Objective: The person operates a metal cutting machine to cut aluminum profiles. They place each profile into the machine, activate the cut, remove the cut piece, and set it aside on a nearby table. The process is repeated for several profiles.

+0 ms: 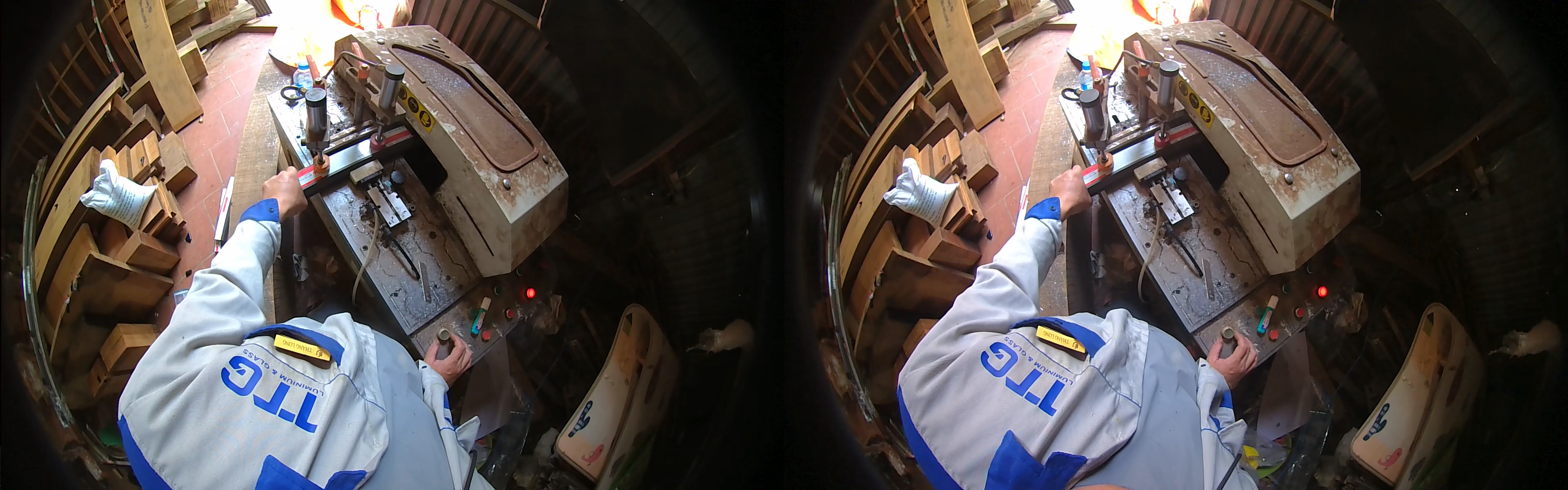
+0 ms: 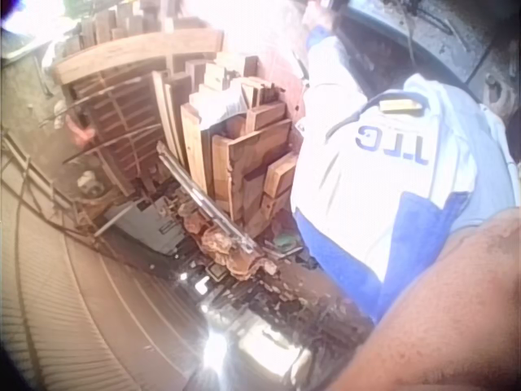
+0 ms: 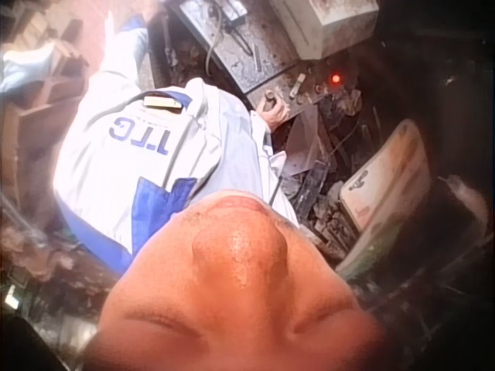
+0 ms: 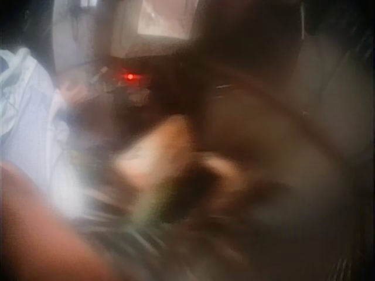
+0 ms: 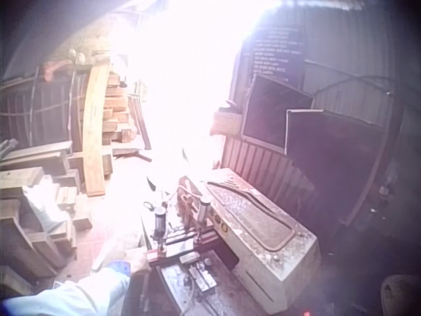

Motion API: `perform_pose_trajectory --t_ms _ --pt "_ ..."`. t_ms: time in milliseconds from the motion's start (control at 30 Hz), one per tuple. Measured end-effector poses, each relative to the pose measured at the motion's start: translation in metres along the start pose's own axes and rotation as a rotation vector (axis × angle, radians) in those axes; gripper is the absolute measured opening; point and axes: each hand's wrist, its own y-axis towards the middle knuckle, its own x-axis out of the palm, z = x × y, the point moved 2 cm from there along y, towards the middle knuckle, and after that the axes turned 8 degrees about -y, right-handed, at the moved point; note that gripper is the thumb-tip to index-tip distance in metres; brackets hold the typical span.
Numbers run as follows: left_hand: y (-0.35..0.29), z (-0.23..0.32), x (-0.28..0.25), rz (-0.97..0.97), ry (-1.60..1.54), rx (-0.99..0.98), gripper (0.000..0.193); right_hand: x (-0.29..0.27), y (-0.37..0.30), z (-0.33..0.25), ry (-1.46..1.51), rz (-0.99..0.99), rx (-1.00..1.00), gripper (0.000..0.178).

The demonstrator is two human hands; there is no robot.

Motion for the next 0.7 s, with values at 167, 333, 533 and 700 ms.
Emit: perform_pose_trajectory --t_ms 167,333,533,700 --pt "-0.0002 0.0003 -0.0003 0.002 -0.005 -0.004 0.038 0.0006 0.0000 0.0004 0.002 -0.006 0.005 0.040" --pt "-0.0012 0.0009 -0.0009 0.013 -0.009 0.001 0.037 0.0002 0.0005 0.0001 0.002 -0.004 -0.008 0.040" --pt "-0.0020 0.0013 -0.0018 0.012 -0.006 0.010 0.036 0.0000 0.0002 0.0004 -0.003 -0.007 -0.008 0.041" --pt "-0.0009 -0.0007 0.0004 0.020 -0.009 0.021 0.037 0.0007 0.0000 0.0015 0.002 -0.006 -0.013 0.041"
